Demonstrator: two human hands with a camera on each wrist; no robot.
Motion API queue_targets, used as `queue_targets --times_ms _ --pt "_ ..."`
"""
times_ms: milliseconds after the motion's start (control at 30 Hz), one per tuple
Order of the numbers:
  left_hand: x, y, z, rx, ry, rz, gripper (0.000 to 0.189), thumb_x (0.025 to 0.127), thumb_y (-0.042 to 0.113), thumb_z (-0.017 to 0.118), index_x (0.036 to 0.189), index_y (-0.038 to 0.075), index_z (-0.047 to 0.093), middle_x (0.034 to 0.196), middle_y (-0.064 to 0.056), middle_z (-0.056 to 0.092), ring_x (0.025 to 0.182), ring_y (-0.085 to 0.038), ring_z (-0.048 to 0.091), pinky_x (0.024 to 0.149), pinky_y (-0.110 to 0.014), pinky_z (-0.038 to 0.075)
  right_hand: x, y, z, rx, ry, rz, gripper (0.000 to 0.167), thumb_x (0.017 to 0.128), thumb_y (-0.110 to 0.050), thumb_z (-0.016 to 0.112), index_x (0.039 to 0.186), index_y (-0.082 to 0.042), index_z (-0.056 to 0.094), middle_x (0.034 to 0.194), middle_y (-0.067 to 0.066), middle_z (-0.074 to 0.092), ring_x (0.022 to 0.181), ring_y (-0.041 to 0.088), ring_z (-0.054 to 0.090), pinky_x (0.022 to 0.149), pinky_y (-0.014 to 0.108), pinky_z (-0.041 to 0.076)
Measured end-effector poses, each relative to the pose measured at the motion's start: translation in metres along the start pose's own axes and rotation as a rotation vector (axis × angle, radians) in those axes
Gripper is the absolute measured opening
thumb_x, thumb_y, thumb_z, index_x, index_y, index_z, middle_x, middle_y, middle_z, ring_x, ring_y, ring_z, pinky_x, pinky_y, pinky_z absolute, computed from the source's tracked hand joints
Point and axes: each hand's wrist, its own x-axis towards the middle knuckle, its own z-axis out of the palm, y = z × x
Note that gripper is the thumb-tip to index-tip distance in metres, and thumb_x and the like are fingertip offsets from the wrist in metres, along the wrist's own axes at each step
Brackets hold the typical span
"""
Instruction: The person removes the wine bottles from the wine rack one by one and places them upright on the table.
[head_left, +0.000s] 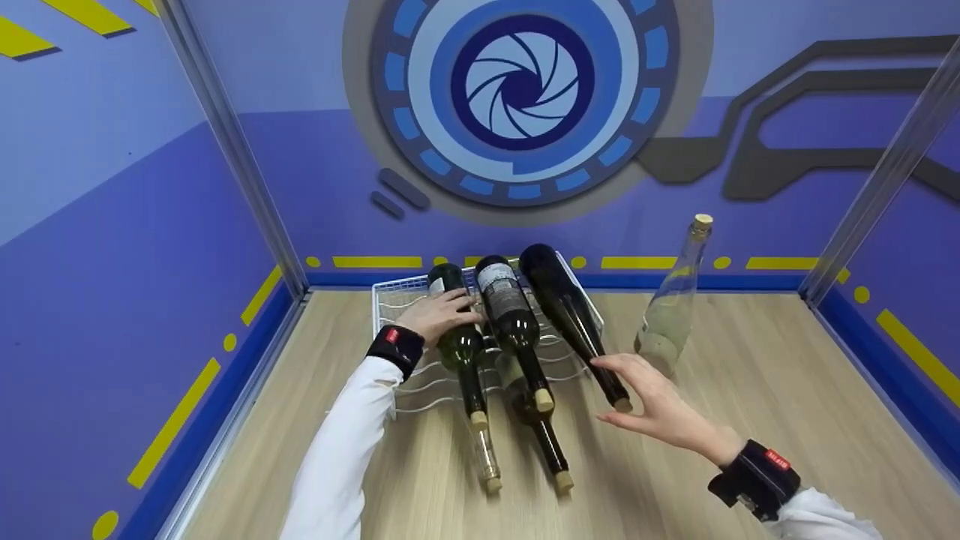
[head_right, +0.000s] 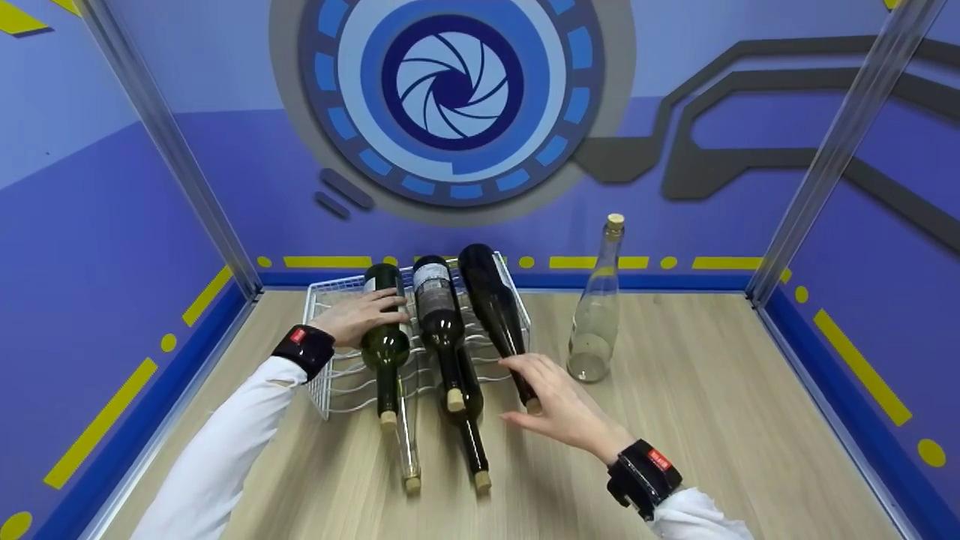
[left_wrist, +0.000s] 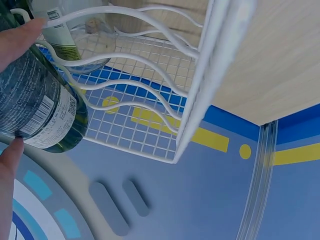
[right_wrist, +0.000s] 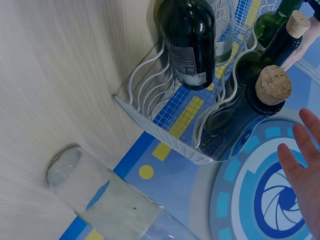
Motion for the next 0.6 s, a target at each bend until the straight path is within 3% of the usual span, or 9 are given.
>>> queue_targets --times_ms 267,467,600 --pt "-0.0025 0.0007 0.0006 -0.064 0.031 -0.006 0.074 0.052 0.000 0.082 0.117 0.024 0.056 0.127 -0.015 0.046 0.118 -0.034 0.038 0.093 -0.044 0.034 -0.0016 -0.0004 0.0031 0.002 -0.002 0.003 0.060 0.078 -0.023 0.071 0.123 0.006 0.046 0.120 0.016 0.049 0.110 0.027 0.044 0.093 0.028 0.030" --pt "-0.0035 -0.0004 0.0032 -0.098 0.110 0.026 0.068 0.058 -0.003 0.077 0.117 0.024 0.057 0.124 -0.016 0.048 0.117 -0.036 0.038 0.092 -0.045 0.034 -0.0006 -0.0004 0.0028 0.009 0.008 -0.002 0.064 0.070 -0.012 0.076 0.123 0.007 0.046 0.121 0.016 0.049 0.110 0.028 0.044 0.093 0.028 0.030" --pt "-0.0072 0.0015 0.0045 -0.134 0.161 0.028 0.069 0.057 -0.003 0.078 0.118 0.022 0.056 0.123 -0.017 0.048 0.115 -0.038 0.039 0.092 -0.046 0.034 0.0018 -0.0006 0.0032 0.006 0.016 -0.016 0.061 0.074 -0.016 0.074 0.123 0.008 0.046 0.121 0.017 0.049 0.110 0.029 0.044 0.093 0.030 0.031"
